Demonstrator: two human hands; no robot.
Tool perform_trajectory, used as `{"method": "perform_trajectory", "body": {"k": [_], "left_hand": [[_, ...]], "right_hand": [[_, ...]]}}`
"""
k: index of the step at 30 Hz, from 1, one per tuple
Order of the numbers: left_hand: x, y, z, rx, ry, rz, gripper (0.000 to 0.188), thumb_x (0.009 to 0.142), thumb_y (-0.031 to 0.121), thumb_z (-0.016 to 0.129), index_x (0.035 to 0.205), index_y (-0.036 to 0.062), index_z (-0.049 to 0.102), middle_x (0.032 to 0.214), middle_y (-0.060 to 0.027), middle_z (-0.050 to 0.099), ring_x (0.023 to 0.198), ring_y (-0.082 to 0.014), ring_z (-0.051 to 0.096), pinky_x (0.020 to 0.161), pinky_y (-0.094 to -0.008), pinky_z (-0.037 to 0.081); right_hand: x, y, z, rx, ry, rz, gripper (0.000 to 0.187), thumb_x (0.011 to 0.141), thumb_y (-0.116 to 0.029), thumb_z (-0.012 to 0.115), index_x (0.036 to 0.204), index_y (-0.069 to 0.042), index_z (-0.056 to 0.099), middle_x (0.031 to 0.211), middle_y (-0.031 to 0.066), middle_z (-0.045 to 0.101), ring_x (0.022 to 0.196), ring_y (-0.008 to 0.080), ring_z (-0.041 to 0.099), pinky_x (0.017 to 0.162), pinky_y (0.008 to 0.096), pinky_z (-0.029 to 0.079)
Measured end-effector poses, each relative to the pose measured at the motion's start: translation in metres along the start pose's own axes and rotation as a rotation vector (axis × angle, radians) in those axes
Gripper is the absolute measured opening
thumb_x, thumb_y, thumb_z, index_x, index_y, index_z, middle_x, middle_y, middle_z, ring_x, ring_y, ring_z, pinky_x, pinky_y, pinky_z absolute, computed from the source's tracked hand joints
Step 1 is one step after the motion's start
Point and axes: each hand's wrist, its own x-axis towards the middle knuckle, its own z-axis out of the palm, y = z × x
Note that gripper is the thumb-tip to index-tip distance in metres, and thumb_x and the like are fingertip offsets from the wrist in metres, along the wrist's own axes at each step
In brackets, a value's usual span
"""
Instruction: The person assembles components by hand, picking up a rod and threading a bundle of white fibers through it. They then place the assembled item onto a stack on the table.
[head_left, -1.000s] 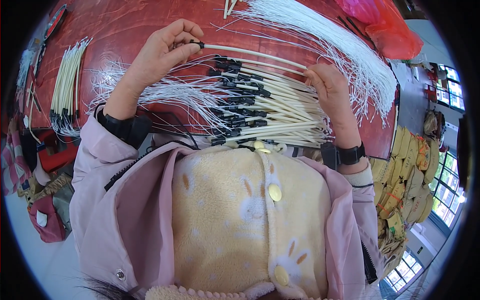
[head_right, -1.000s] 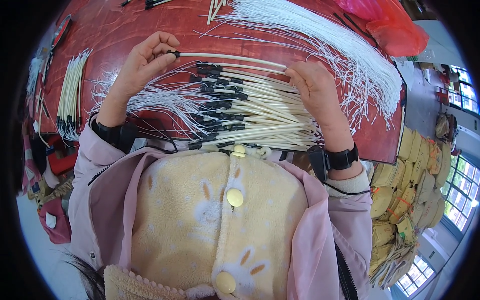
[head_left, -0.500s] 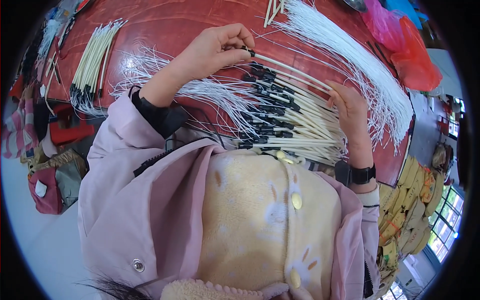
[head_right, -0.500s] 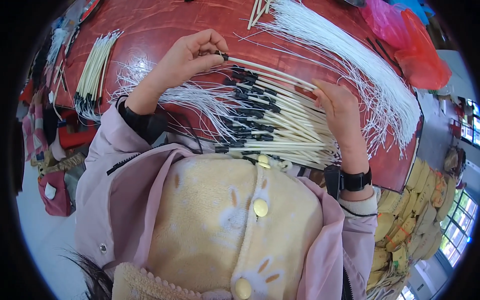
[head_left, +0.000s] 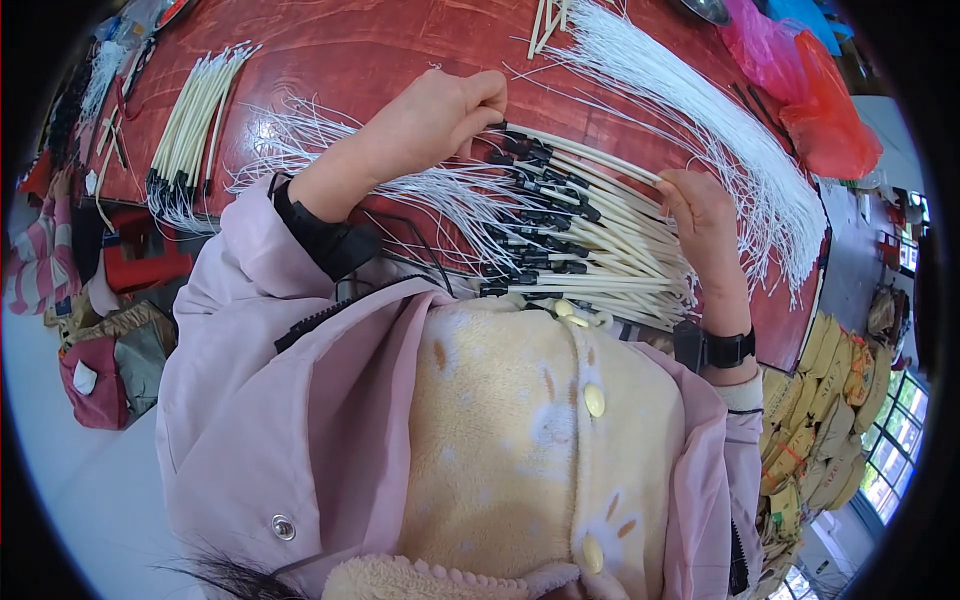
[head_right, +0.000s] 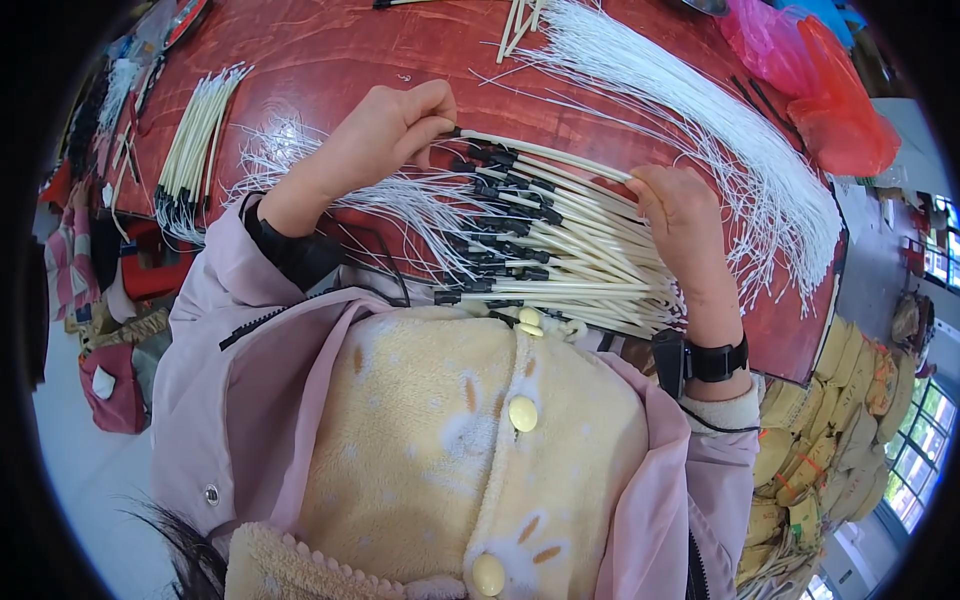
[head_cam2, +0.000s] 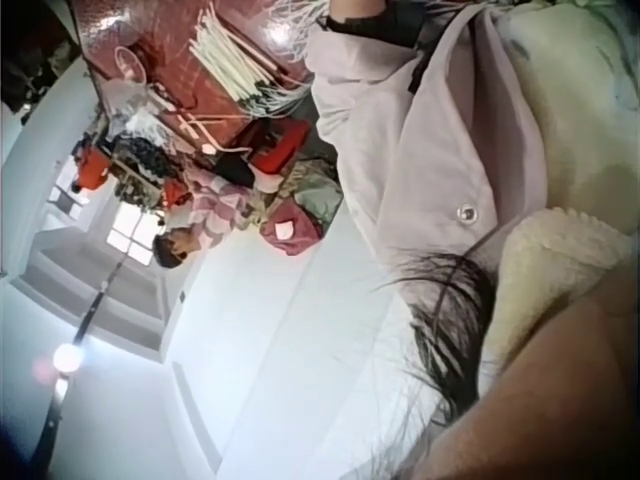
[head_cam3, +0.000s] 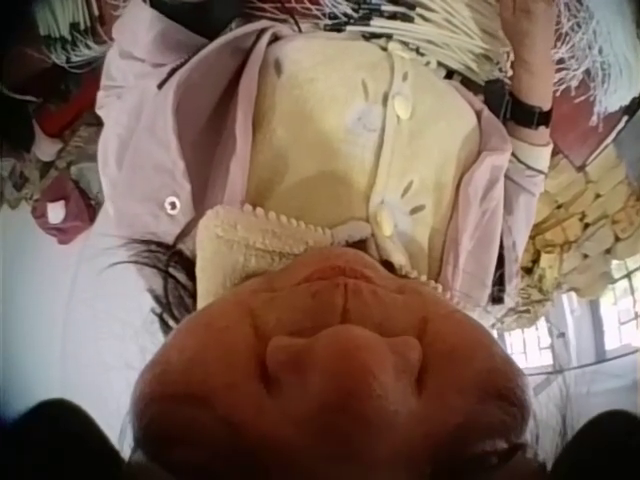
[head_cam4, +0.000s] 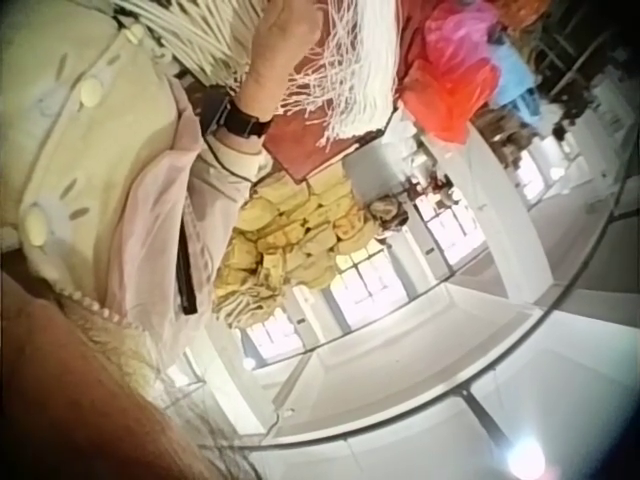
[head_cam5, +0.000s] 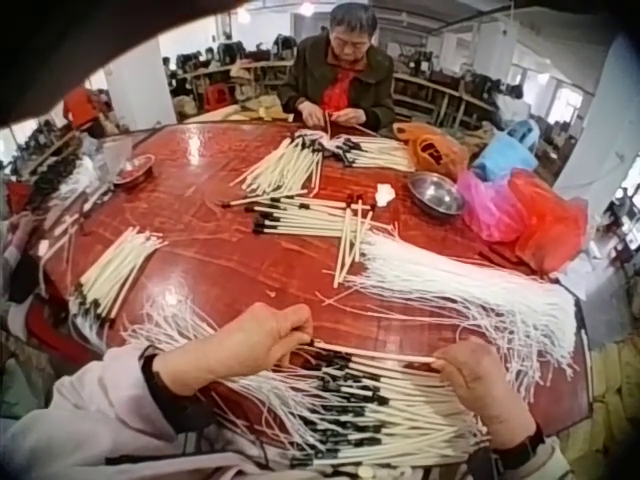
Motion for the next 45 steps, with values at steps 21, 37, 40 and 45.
{"method": "perform_trajectory", "body": {"k": [21, 37, 40, 45], "left_hand": [[-0.119, -0.121, -0.121, -0.315, 1.281, -0.214, 0.026, 0.101, 0.02, 0.054, 0.105, -0.0045, 0.061, 0.096, -0.0117, 0.072, 0.068, -0.0147, 0.065, 0.055, -0.0241, 0.048], [-0.016, -0.014, -0.04, 0.176, 0.509, -0.11, 0.026, 0.089, 0.021, 0.071, 0.109, 0.0036, 0.073, 0.1, -0.0112, 0.074, 0.088, -0.0217, 0.071, 0.081, -0.033, 0.054], [0.054, -0.018, 0.008, 0.483, 0.284, 0.351, 0.021, 0.084, 0.019, 0.072, 0.1, 0.005, 0.069, 0.095, -0.0124, 0.066, 0.095, -0.031, 0.064, 0.08, -0.0414, 0.053], [0.092, -0.022, 0.049, 0.6, 0.315, 0.381, 0.013, 0.087, 0.015, 0.066, 0.092, 0.0047, 0.06, 0.092, -0.0134, 0.059, 0.095, -0.0351, 0.058, 0.081, -0.0423, 0.05]], "right_hand": [[-0.036, -0.017, -0.063, -0.182, 0.053, -0.155, 0.01, 0.083, -0.012, 0.073, 0.089, -0.004, 0.071, 0.077, 0.0067, 0.061, 0.08, 0.0241, 0.056, 0.077, 0.0371, 0.041], [-0.033, 0.005, -0.051, -0.062, -0.085, -0.06, 0.027, 0.085, -0.021, 0.072, 0.106, -0.003, 0.071, 0.114, 0.0106, 0.068, 0.103, 0.0298, 0.058, 0.094, 0.0394, 0.042], [-0.008, 0.012, -0.037, -0.061, -0.065, -0.018, 0.024, 0.088, -0.017, 0.07, 0.107, -0.003, 0.071, 0.116, 0.0099, 0.068, 0.107, 0.0301, 0.059, 0.096, 0.0391, 0.042], [-0.001, 0.012, -0.025, -0.093, -0.065, -0.058, 0.023, 0.088, -0.015, 0.069, 0.108, -0.003, 0.07, 0.114, 0.0103, 0.069, 0.106, 0.0299, 0.059, 0.096, 0.0392, 0.042]]}}
